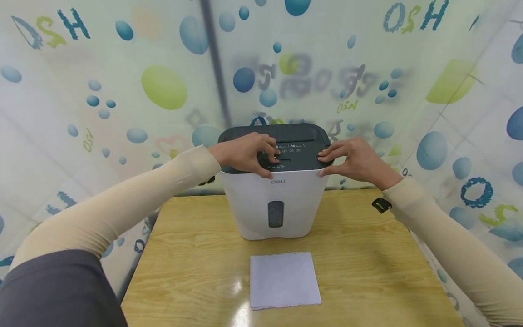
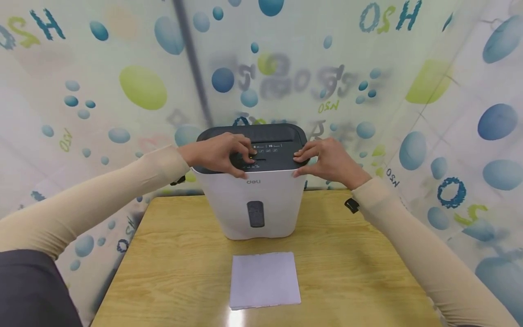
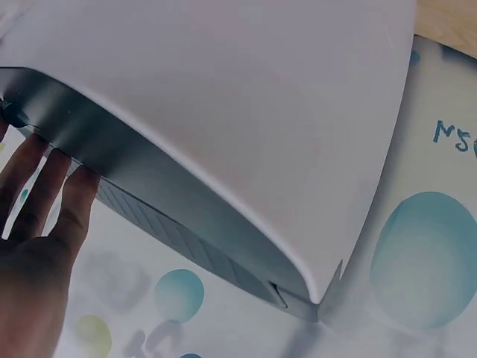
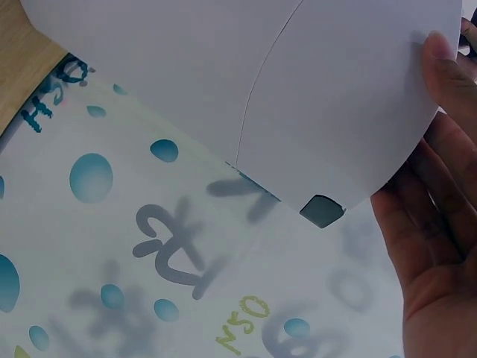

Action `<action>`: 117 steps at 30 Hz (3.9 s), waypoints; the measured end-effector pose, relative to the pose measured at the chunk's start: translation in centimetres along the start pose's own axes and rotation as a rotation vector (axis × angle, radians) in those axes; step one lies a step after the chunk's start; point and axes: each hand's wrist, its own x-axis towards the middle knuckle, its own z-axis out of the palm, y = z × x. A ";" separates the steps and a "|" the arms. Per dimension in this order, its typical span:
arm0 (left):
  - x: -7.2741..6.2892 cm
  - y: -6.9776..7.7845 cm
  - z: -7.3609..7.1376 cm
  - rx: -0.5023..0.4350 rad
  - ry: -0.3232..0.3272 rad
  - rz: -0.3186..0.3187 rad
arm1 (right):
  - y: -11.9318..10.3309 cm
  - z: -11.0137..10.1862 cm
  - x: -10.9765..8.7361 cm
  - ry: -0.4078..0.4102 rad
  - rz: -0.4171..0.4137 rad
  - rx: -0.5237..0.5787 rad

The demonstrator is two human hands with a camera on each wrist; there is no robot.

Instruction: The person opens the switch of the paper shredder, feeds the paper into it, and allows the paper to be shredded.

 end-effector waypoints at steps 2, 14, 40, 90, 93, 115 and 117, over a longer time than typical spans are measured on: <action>-0.2 0.1 -0.1 -0.006 0.004 -0.004 | -0.2 0.0 0.1 0.000 -0.002 -0.004; -0.9 0.5 -0.5 0.044 0.006 -0.009 | -0.7 -0.1 0.5 -0.030 0.036 0.003; -2.0 1.1 -0.8 -0.023 -0.010 -0.111 | -0.7 -0.5 -0.6 -0.108 0.051 0.046; -18.7 -4.5 19.1 -0.079 0.585 -0.744 | 3.8 8.5 -12.7 -0.010 0.432 -0.036; -18.8 -4.0 21.3 -0.133 0.577 -0.752 | 3.6 9.9 -13.6 -0.025 0.444 -0.025; -17.6 -0.8 31.1 -0.375 0.536 -0.700 | 1.1 20.0 -18.7 -0.131 0.456 0.147; -17.4 -0.5 31.6 -0.398 0.532 -0.699 | 0.7 20.8 -19.1 -0.142 0.445 0.159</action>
